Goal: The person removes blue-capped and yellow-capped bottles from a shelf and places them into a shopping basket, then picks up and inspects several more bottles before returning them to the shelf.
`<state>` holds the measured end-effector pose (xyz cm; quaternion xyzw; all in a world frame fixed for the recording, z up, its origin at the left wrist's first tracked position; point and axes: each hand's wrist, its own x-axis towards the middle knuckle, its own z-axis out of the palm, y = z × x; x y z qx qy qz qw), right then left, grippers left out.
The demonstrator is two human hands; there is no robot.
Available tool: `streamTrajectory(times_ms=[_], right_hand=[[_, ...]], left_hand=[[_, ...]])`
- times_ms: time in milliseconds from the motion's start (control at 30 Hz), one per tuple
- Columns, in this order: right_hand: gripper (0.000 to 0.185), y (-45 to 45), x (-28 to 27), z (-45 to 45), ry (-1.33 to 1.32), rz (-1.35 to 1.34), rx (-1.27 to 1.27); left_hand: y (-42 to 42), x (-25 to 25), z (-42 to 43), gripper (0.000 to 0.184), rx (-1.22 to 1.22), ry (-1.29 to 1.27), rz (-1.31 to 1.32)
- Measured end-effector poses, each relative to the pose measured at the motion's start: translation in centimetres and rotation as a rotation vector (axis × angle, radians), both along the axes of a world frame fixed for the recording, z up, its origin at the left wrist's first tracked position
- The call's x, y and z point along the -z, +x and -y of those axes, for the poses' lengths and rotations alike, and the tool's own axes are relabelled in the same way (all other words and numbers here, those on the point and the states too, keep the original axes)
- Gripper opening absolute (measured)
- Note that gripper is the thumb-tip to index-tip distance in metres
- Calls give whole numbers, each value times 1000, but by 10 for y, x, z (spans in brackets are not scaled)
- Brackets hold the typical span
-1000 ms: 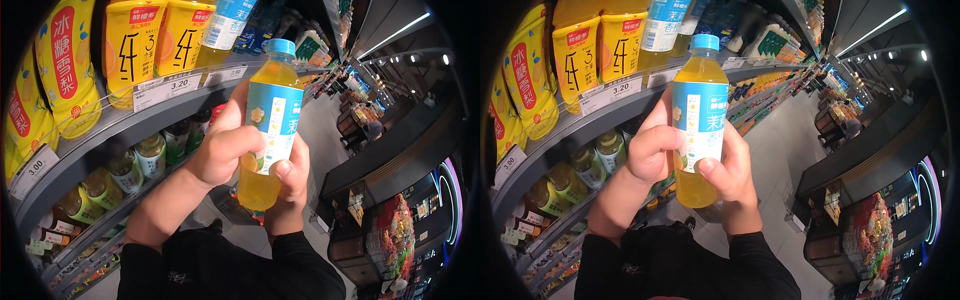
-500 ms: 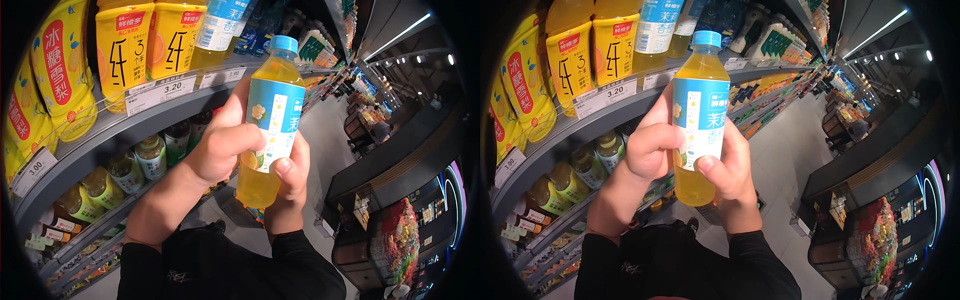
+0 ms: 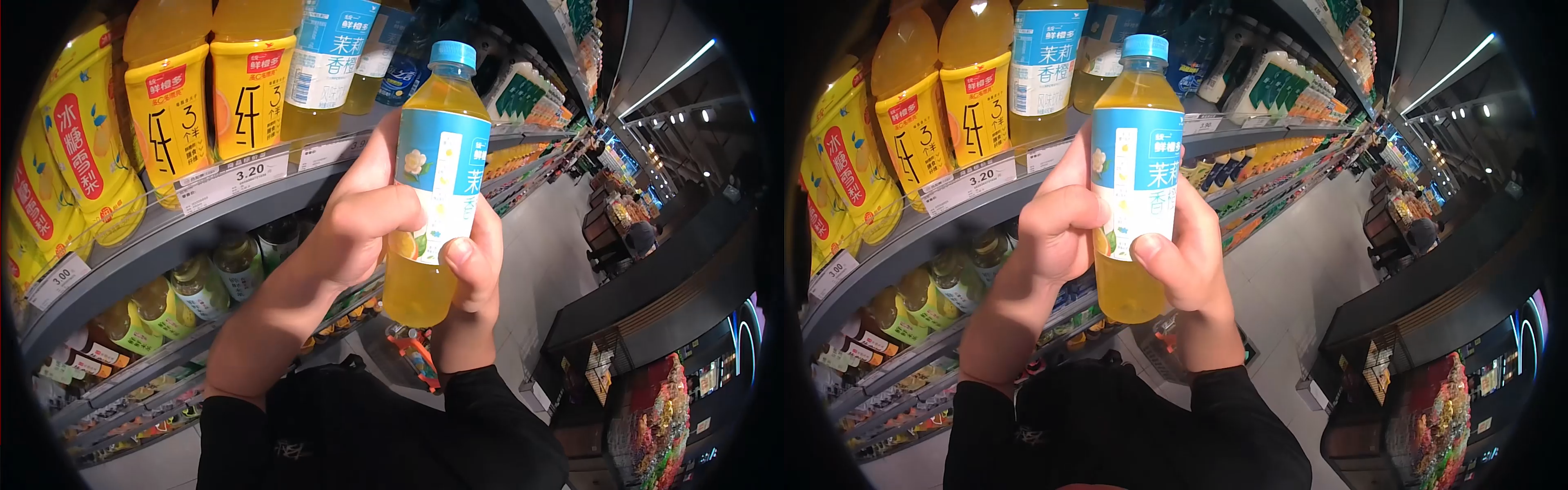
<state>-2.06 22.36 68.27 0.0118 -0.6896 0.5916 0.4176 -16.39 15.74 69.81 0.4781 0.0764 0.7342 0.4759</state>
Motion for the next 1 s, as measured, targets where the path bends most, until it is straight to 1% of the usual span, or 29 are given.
streamTrajectory(times_ms=[133,233,333,400,533,900,1000], right_hand=[[78,-1,-18,-26,39,6,-69],[78,-1,-21,-45,21,-12,-129],[78,-5,-25,-58,20,-36,-176],[79,-8,-29,-64,49,-39,-192],[79,-12,-28,-75,20,-57,-243],[78,-21,-30,-89,24,-62,-343],[77,-23,-31,-87,17,-92,-336]], left_hand=[[1,-16,-12,81,-92,8,-37],[6,-27,-15,91,-317,-19,-218],[9,-31,-20,90,-355,-3,-208],[7,-32,-24,89,-376,7,-230],[7,-36,-26,88,-437,-24,-289],[14,-38,-30,86,-509,-44,-243],[13,-37,-33,85,-507,-23,-240]])
